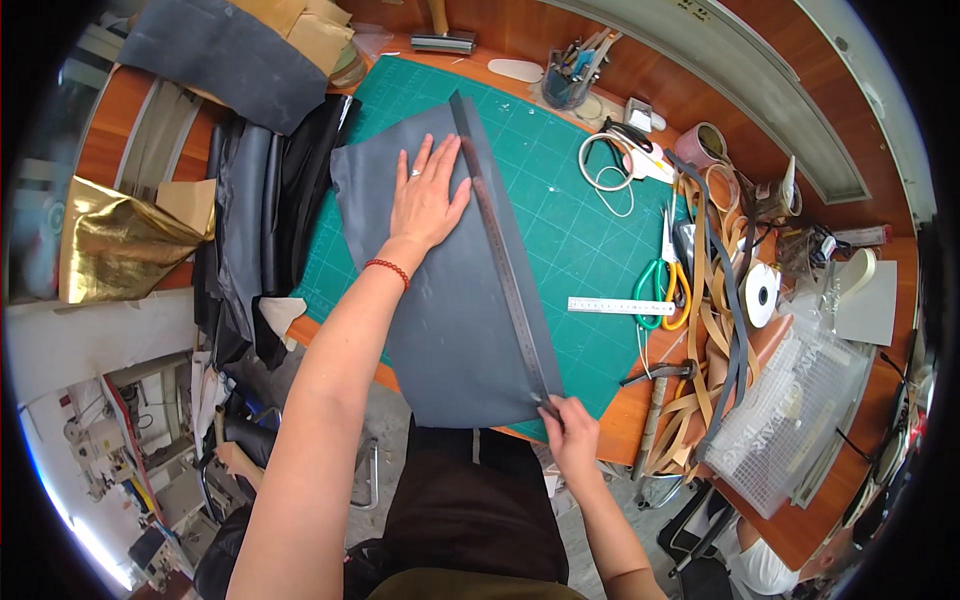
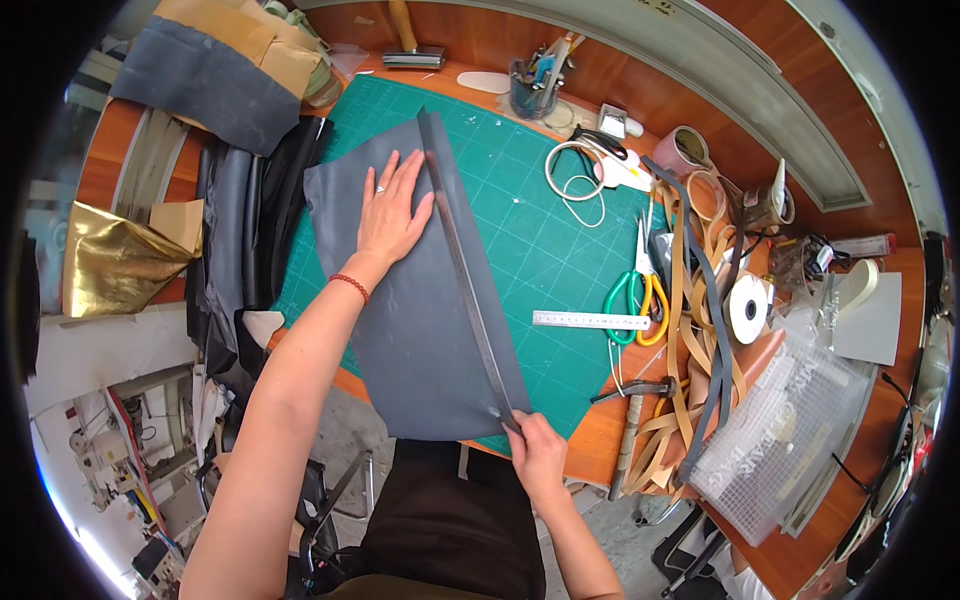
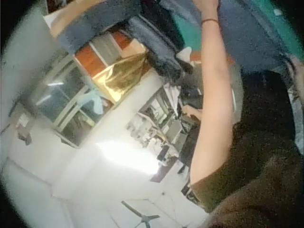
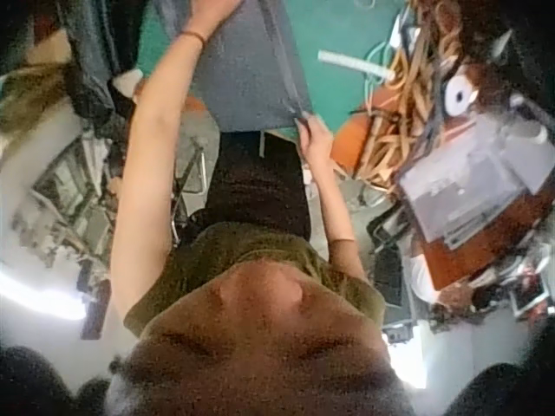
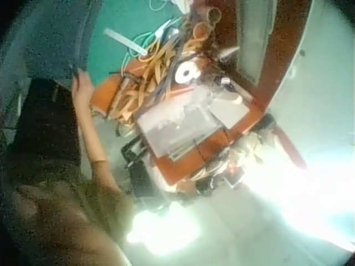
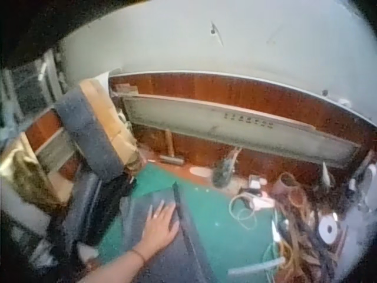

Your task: The person measures and cuts strips from a tan material and a dark grey material using a metal ruler and a utility knife on a green cutting mat. The person handles the materials, aligns the ruler, and slices the material to create straight edges and strips.

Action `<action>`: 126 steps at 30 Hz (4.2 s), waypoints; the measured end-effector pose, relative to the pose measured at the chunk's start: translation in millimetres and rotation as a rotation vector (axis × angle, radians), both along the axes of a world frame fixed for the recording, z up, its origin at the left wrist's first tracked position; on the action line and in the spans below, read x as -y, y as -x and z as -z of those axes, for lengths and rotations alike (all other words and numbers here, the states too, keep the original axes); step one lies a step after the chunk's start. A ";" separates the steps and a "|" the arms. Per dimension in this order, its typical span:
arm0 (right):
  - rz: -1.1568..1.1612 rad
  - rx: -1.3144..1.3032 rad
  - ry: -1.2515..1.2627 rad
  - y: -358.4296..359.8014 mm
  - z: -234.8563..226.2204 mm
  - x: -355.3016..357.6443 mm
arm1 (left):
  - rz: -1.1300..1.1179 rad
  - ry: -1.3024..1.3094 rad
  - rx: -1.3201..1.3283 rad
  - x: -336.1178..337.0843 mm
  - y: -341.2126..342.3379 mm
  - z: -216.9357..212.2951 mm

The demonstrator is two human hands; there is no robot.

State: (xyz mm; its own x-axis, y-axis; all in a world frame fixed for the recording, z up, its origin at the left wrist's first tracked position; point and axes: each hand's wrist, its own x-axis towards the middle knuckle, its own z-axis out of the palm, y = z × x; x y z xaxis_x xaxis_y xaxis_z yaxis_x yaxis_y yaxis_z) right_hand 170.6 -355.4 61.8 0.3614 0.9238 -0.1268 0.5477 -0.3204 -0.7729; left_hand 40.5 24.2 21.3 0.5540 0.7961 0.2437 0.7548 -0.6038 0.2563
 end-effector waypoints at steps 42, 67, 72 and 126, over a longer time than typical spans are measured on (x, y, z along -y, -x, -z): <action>-0.021 0.072 -0.108 -9.2 8.6 6.5 | -0.011 -0.050 -0.030 -3.1 3.9 7.3; 0.200 0.249 0.297 13.7 -14.6 22.9 | -0.013 -0.077 -0.049 -3.7 4.1 7.4; 0.205 0.154 0.319 13.8 -16.4 21.7 | -0.015 -0.057 -0.040 -2.3 3.4 6.7; -0.142 0.290 -0.406 -79.4 1.2 -323.8 | 0.131 0.120 -0.037 15.3 55.9 -13.4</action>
